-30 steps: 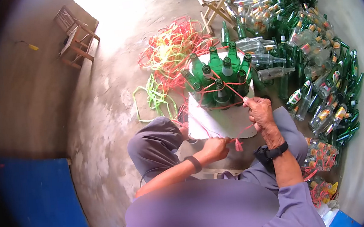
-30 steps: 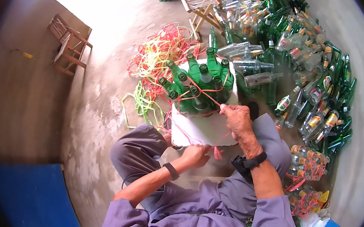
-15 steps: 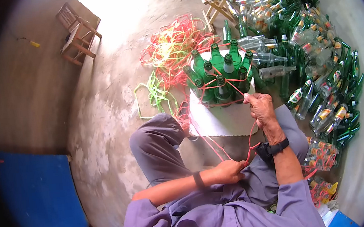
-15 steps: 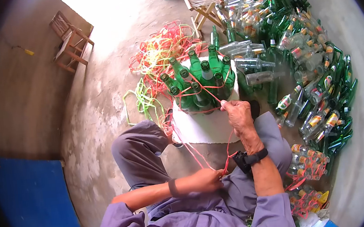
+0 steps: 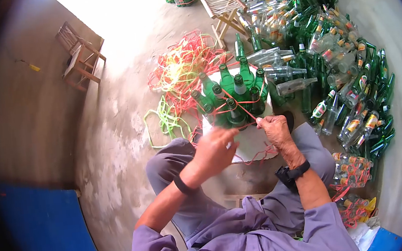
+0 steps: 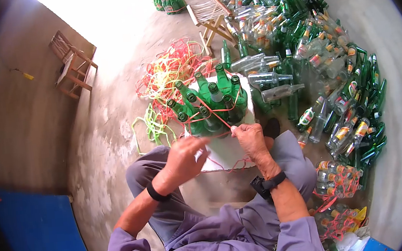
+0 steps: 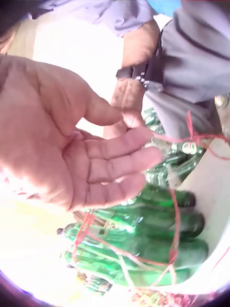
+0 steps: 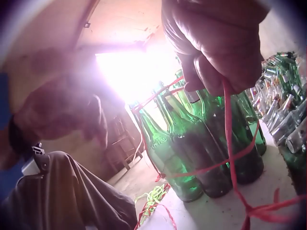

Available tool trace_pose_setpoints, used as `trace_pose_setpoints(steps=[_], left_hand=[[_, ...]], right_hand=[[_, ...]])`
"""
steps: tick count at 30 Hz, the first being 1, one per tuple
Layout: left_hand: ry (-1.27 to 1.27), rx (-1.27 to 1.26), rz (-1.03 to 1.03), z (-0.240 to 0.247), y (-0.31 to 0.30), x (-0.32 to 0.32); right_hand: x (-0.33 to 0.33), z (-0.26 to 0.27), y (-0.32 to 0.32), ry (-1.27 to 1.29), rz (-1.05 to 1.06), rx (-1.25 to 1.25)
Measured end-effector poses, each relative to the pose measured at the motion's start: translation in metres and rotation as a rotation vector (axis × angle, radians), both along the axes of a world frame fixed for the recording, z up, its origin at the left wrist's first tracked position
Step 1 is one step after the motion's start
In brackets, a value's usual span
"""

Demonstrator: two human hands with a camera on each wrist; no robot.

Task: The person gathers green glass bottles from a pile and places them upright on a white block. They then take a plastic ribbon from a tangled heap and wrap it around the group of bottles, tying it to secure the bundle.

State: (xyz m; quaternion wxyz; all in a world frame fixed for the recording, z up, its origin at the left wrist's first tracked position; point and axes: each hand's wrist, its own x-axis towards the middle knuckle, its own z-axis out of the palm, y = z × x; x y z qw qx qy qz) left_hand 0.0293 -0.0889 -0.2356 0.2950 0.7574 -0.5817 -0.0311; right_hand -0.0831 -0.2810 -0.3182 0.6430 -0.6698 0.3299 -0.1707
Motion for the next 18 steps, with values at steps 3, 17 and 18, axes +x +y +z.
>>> trace_pose_setpoints(steps=[3,17,18], left_hand=[[-0.188,-0.166,0.082,0.013,-0.030,0.021],[-0.272,-0.076,0.169,-0.016,-0.071,0.044],[-0.262,-0.081,0.176,-0.017,-0.073,0.043]], right_hand=[[-0.001,0.005,0.002,0.010,0.004,-0.016],[-0.009,0.020,-0.003,-0.009,-0.021,-0.223],[-0.011,0.026,-0.004,0.017,-0.007,-0.277]])
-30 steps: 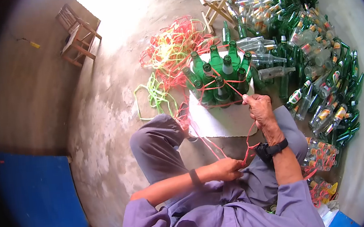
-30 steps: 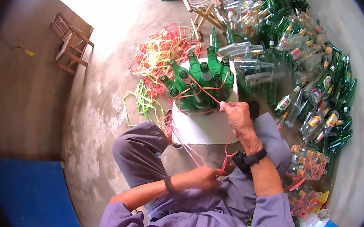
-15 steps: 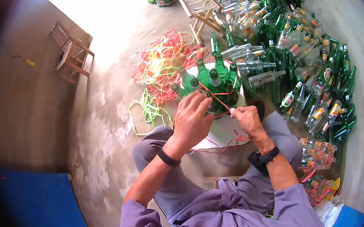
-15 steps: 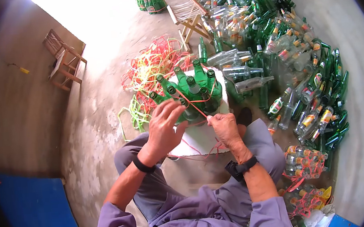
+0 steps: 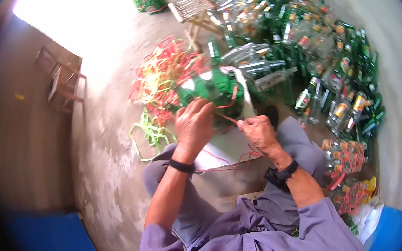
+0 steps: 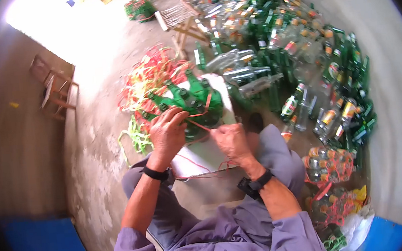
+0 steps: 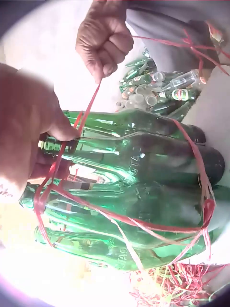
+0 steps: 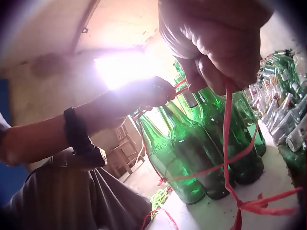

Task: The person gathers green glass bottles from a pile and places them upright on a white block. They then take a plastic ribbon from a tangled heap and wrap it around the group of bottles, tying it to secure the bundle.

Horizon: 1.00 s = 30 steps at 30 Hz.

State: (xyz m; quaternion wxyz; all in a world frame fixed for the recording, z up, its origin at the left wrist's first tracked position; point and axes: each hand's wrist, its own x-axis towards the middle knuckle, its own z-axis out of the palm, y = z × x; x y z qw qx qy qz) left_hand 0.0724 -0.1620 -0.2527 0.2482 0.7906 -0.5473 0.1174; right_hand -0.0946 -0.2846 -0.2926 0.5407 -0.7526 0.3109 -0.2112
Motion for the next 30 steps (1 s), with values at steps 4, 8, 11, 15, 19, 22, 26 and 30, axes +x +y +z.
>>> trace_pose_setpoints(steps=[4,8,11,15,19,22,26,30], left_hand=[[-0.056,-0.064,0.005,-0.008,-0.002,-0.002],[-0.003,-0.092,-0.015,-0.018,-0.003,-0.001],[-0.082,-0.042,-0.085,-0.011,-0.004,-0.010],[-0.031,-0.024,-0.240,-0.020,-0.009,-0.014],[0.087,-0.028,-0.249,-0.027,-0.013,-0.008],[0.109,0.026,-0.184,-0.024,-0.012,-0.013],[0.164,0.073,-0.139,-0.018,-0.013,-0.020],[0.114,0.051,-0.172,-0.029,-0.008,-0.012]], right_hand=[[0.002,-0.015,0.002,-0.105,-0.023,-0.064],[0.007,-0.028,0.010,-0.223,-0.139,-0.104],[0.007,-0.030,0.008,-0.271,-0.141,-0.156],[0.011,-0.019,0.012,-0.342,-0.222,-0.156],[0.017,-0.010,0.017,-0.412,-0.278,-0.129],[0.018,-0.003,0.020,-0.369,-0.248,0.067],[0.022,0.002,0.022,-0.384,-0.278,0.161],[0.024,0.004,0.026,-0.363,-0.269,0.268]])
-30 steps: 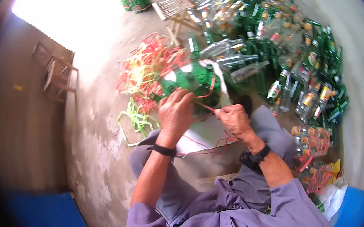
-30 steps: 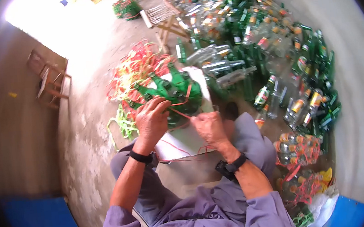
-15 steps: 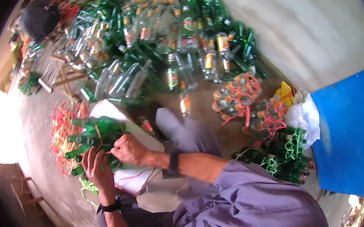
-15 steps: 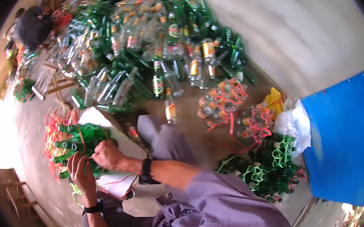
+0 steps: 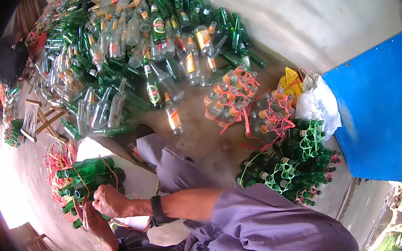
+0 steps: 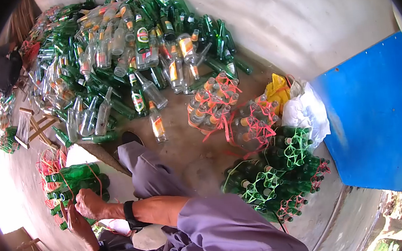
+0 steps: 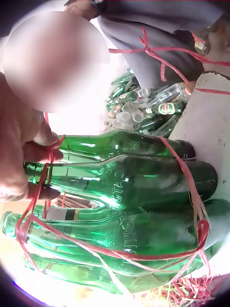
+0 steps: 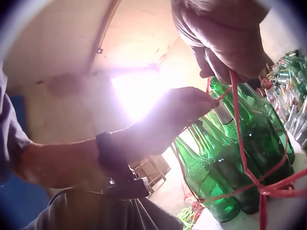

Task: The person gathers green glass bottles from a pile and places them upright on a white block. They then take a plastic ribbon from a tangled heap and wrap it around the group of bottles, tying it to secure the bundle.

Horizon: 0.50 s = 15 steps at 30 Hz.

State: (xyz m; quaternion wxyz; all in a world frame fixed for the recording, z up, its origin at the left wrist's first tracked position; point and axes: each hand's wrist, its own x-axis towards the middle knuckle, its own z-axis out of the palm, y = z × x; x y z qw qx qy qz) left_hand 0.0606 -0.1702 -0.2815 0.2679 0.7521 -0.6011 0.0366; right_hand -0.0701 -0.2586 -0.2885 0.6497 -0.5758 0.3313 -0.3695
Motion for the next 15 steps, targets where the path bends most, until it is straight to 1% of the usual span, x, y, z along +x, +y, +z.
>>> trace_pose_setpoints(steps=[1,2,4,11,13,15], left_hand=[[0.053,-0.001,0.011,-0.002,0.001,0.003],[0.050,0.003,0.005,-0.004,0.002,0.005],[-0.018,0.009,0.004,-0.003,0.002,0.005],[0.168,0.027,0.088,-0.004,0.003,0.004],[0.161,0.031,0.084,-0.001,0.002,0.002],[0.150,0.036,0.075,0.000,0.000,0.002]], right_hand=[[0.003,-0.001,0.003,-0.009,0.000,0.012],[0.004,-0.002,0.006,-0.018,0.002,0.026],[0.003,0.001,0.010,-0.007,0.004,0.030],[0.012,-0.011,0.014,0.041,0.019,-0.048],[0.019,-0.023,0.017,0.071,0.038,-0.070],[0.023,-0.029,0.020,0.520,0.142,-0.849]])
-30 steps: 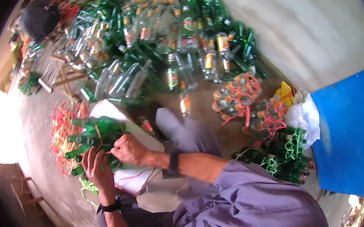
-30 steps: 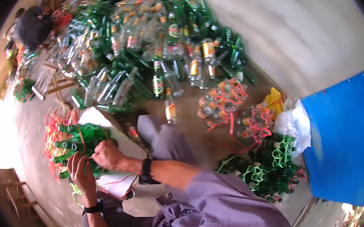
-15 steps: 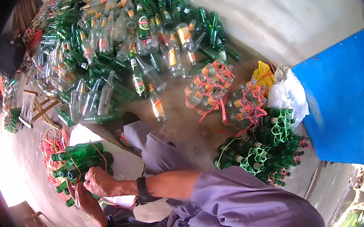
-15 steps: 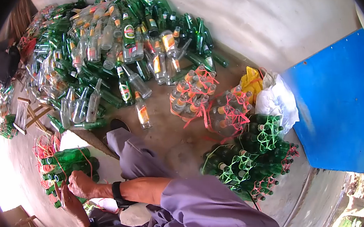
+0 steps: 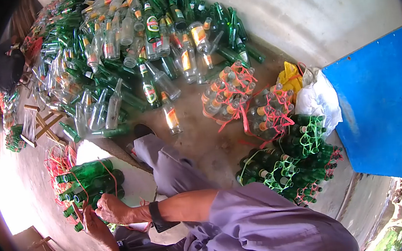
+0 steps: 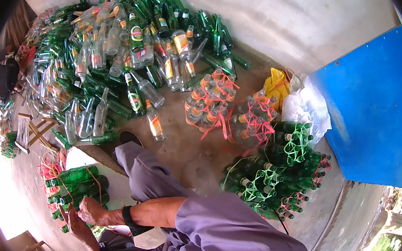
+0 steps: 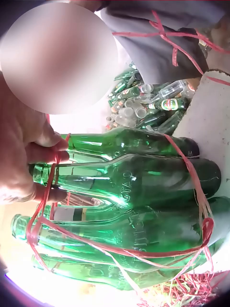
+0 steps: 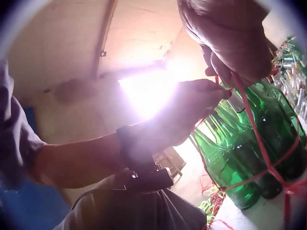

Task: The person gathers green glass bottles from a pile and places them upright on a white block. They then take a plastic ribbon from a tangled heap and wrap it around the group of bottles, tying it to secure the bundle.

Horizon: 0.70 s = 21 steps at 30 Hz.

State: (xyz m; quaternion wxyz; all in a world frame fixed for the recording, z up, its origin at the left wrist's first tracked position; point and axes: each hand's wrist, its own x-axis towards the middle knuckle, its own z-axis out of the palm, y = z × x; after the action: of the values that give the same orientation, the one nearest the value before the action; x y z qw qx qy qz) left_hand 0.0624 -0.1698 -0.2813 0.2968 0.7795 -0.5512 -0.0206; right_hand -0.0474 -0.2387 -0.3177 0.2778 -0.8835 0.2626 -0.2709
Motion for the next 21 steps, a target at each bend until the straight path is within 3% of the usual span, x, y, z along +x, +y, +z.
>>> trace_pose_setpoints(steps=[4,6,10,12,13,15,16,18,21], left_hand=[[0.010,0.002,0.039,0.000,-0.001,-0.001],[0.040,0.006,0.070,0.000,0.000,-0.001],[0.090,-0.014,0.049,0.002,-0.001,-0.002],[0.132,-0.018,0.047,0.002,0.000,-0.004],[0.153,-0.011,0.051,0.003,0.000,-0.005],[0.175,-0.004,0.055,0.003,-0.001,-0.006],[0.158,-0.011,0.042,0.003,-0.001,-0.005],[0.142,-0.020,0.032,0.001,0.000,-0.003],[0.177,-0.029,0.036,-0.004,0.001,0.000]], right_hand=[[0.002,0.001,0.007,0.177,0.074,-0.193],[0.003,0.001,0.009,0.185,0.107,-0.011],[0.004,-0.007,0.008,0.161,0.114,0.100],[0.002,-0.014,0.009,0.164,0.088,-0.255],[0.003,-0.016,0.009,0.164,0.088,-0.256],[0.008,-0.020,0.011,-0.187,-0.128,0.488],[0.017,-0.033,0.013,-0.186,-0.128,0.487],[0.041,-0.065,0.017,-0.179,-0.194,0.740],[-0.001,-0.037,0.005,-0.143,-0.065,0.863]])
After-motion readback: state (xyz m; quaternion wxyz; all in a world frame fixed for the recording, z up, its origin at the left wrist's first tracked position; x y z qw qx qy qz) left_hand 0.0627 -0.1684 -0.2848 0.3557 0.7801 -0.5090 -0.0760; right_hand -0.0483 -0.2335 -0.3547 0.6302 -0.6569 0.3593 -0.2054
